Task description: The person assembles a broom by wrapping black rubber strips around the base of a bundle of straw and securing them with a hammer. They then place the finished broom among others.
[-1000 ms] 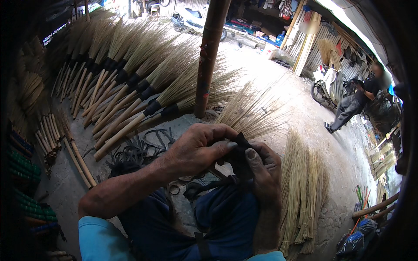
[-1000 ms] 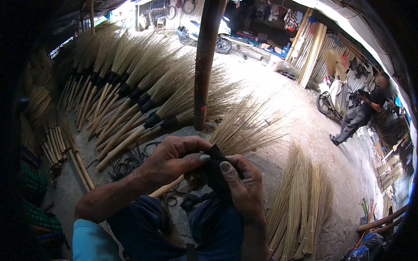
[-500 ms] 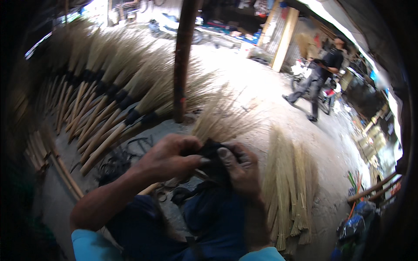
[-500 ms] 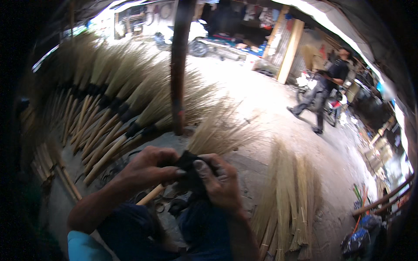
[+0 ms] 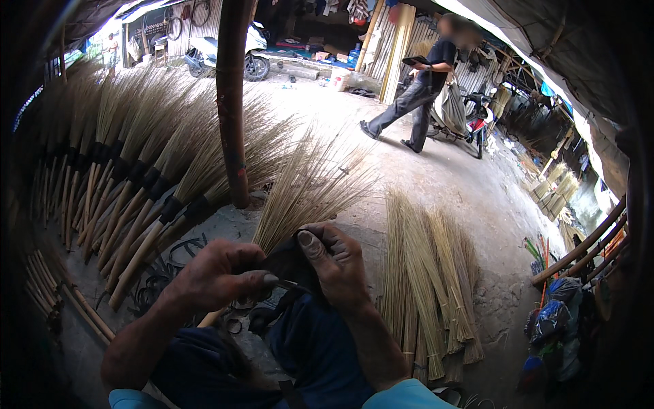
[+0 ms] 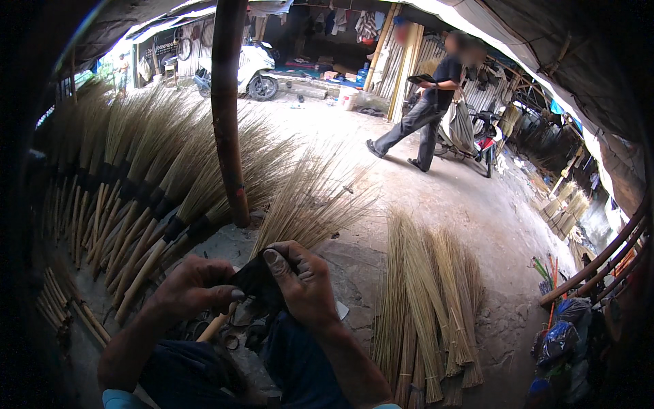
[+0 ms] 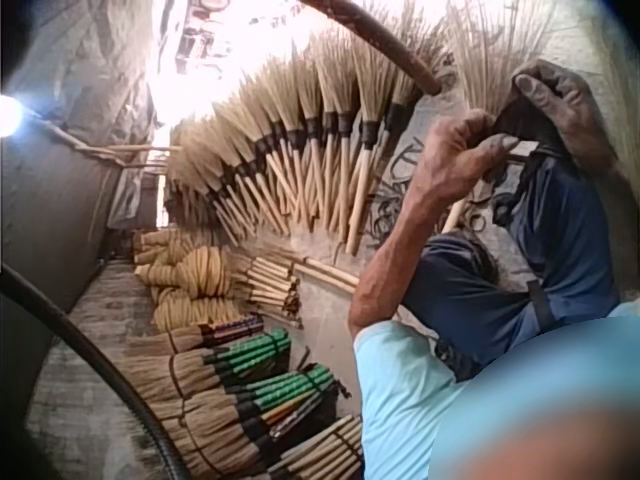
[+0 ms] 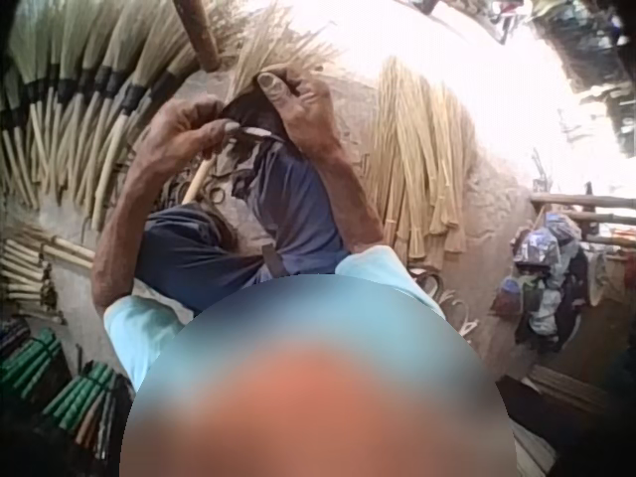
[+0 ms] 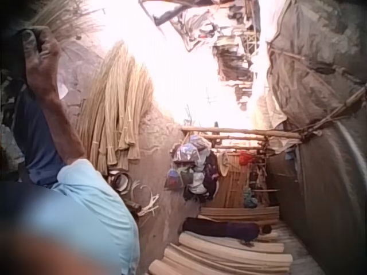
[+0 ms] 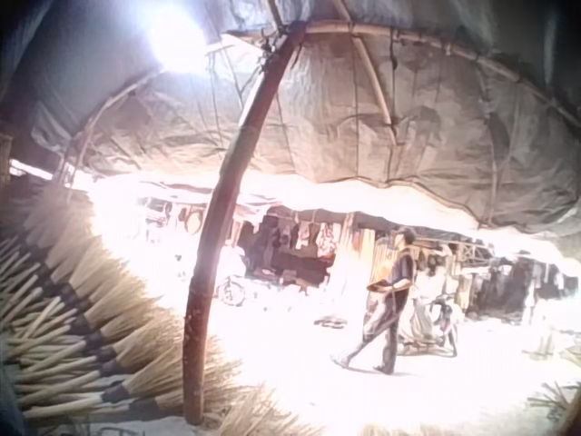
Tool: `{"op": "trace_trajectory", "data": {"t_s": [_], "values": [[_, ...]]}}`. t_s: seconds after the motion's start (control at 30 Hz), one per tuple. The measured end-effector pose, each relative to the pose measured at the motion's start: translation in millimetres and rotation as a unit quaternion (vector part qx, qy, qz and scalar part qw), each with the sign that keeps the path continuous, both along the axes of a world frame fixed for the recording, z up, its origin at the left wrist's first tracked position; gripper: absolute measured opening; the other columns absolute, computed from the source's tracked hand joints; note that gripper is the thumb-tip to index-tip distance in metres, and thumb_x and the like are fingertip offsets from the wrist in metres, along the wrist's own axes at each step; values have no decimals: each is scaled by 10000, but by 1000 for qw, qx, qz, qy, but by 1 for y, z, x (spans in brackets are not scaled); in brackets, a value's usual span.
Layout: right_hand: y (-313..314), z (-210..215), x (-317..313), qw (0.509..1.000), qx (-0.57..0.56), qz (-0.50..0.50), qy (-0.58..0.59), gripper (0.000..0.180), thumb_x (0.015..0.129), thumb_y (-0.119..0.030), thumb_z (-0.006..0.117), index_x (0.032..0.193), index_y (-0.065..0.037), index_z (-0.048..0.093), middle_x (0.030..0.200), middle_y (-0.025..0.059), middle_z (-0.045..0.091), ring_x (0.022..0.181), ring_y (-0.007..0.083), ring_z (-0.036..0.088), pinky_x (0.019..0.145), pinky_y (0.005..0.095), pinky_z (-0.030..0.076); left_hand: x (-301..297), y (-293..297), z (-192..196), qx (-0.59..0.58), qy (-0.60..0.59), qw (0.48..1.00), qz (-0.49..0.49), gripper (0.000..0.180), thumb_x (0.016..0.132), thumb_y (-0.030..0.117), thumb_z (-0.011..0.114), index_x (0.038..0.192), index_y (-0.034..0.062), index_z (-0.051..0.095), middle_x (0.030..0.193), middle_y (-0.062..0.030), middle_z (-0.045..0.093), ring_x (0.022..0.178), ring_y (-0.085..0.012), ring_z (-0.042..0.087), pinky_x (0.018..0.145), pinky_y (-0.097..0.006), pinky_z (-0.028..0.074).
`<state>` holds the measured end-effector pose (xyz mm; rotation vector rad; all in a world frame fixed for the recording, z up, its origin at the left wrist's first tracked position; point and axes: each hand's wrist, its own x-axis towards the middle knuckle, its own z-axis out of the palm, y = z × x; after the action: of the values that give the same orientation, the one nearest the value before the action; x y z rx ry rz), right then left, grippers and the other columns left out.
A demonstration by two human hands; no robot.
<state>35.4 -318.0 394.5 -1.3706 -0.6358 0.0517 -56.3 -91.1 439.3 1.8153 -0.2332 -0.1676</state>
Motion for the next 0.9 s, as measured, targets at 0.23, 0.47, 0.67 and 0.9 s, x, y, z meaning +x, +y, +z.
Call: {"op": "trace_trajectory", "data": {"t_s": [0.23,0.47,0.67,0.9], "values": [[-2,2,3,1000,-4,-10,4,187,1144,-160,687,1179,14,747,988,28,755,912,72,667,816,258,561,-2,-6,10,40,7,999,-9,350,1072,331,787,903,25,765,718,-23,694,650,-91,641,595,-317,496],[-1,-2,7,997,30,-25,62,199,1151,-194,685,1198,-6,729,982,14,735,882,63,668,779,245,579,-4,-3,10,50,44,997,-48,339,1059,338,805,983,9,786,742,-17,724,652,-95,682,615,-286,546],[-3,-5,18,992,70,-25,105,211,1150,-240,698,1172,-33,732,963,-13,718,811,20,615,705,217,526,-7,-5,6,79,72,994,-14,388,1070,372,793,1052,-16,776,827,-53,756,746,-142,725,692,-329,585],[-5,-5,13,996,46,57,53,238,1156,-232,675,1223,-10,724,1013,57,758,857,70,704,728,244,606,7,-10,-10,-81,88,992,44,767,1009,482,841,1476,-66,579,1268,-209,730,1175,-259,737,978,-401,613]]}}
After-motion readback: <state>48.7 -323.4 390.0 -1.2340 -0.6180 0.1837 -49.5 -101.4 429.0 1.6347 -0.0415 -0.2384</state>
